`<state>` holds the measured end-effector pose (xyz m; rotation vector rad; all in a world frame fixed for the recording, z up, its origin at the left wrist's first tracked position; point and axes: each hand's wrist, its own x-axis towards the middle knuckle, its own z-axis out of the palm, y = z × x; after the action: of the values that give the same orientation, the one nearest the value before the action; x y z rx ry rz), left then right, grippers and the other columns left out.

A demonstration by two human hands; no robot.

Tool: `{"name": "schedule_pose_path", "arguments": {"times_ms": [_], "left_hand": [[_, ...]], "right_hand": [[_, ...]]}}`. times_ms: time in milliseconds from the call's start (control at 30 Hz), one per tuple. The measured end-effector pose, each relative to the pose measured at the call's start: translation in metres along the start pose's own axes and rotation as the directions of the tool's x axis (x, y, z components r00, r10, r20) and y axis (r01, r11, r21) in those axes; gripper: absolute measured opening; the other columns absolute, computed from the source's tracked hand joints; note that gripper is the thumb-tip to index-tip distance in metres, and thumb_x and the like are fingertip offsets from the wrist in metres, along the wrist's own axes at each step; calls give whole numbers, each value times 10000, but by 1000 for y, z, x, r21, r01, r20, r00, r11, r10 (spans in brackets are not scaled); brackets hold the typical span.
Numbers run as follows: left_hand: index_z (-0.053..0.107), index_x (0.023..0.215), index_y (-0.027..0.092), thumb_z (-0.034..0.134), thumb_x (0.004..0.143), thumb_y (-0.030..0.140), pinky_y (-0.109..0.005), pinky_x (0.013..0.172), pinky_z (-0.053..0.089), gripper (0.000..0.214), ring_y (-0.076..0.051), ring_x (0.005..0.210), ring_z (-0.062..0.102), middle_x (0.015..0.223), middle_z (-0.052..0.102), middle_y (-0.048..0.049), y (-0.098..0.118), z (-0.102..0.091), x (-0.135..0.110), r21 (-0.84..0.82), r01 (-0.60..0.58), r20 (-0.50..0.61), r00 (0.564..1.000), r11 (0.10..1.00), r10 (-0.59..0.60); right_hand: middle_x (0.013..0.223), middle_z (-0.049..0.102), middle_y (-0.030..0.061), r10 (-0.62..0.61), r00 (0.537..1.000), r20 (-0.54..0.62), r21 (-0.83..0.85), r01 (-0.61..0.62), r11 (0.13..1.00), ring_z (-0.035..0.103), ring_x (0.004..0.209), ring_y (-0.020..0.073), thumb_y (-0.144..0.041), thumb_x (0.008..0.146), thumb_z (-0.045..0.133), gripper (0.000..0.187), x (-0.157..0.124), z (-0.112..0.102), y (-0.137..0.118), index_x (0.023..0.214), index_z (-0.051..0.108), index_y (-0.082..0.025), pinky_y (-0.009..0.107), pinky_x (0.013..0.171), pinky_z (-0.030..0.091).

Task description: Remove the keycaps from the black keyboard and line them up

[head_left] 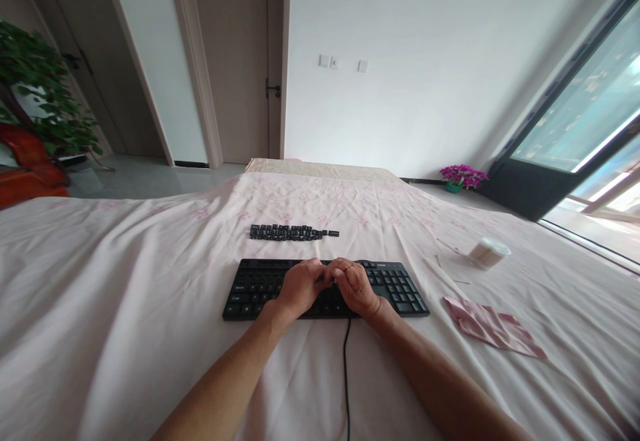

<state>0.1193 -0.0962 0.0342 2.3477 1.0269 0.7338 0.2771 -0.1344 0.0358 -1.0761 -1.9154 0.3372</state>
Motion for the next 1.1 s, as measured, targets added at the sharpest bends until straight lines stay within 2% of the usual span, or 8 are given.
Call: {"name": "schedule_pose_path", "arguments": {"times_ms": [233, 367, 500, 633, 1000, 1100], "left_hand": [[616, 736, 198, 524, 855, 353, -230, 640, 357, 215, -133, 712, 538, 748, 557, 11, 1, 0, 0, -86, -25, 27, 999, 996, 27], [609, 782, 205, 582, 798, 230, -234, 687, 391, 41, -140, 760, 550, 798, 568, 12, -2, 0, 1, -130, -46, -3, 999, 990, 46], [630, 890, 217, 580, 724, 96, -231, 729, 437, 211, -132, 793, 563, 911, 587, 1, -5, -2, 2, -249, -17, 6, 1000, 968, 20], [650, 888, 200, 542, 696, 53, -231, 725, 451, 265, -132, 793, 566, 897, 589, -9, -11, -2, 4, -311, -19, 19, 999, 950, 26], [611, 719, 178, 495, 762, 116, -227, 672, 395, 138, -137, 739, 551, 758, 570, 5, -14, -3, 5, -205, -61, 44, 996, 977, 71], [607, 717, 181, 505, 785, 153, -226, 678, 387, 126, -137, 743, 554, 759, 570, 9, -15, -2, 5, -201, -50, 57, 996, 978, 62]], "right_hand": [[742, 627, 46, 69, 994, -89, 69, -63, 996, 587, 680, 153, -406, 964, 309, 425, -5, -4, -9, 731, 603, -204, 292, 703, 488], [768, 643, 45, 79, 993, -87, 68, -73, 995, 593, 693, 152, -404, 964, 325, 411, -3, -5, -10, 751, 617, -209, 289, 728, 485], [741, 637, 32, 113, 989, -94, 26, -111, 994, 577, 683, 144, -375, 971, 333, 393, -2, -6, -7, 750, 619, -219, 280, 760, 470], [761, 630, 41, 114, 992, -53, 26, -113, 993, 575, 700, 146, -366, 976, 329, 389, -1, -6, -4, 758, 615, -219, 279, 764, 460], [741, 612, 39, 61, 996, 68, -43, -59, 997, 576, 736, 151, -383, 984, 298, 436, 6, -3, -3, 735, 605, -198, 288, 779, 454], [738, 608, 33, 47, 997, 55, -25, -45, 999, 577, 733, 147, -369, 982, 314, 421, 4, -2, 1, 731, 602, -193, 287, 777, 455]]}}
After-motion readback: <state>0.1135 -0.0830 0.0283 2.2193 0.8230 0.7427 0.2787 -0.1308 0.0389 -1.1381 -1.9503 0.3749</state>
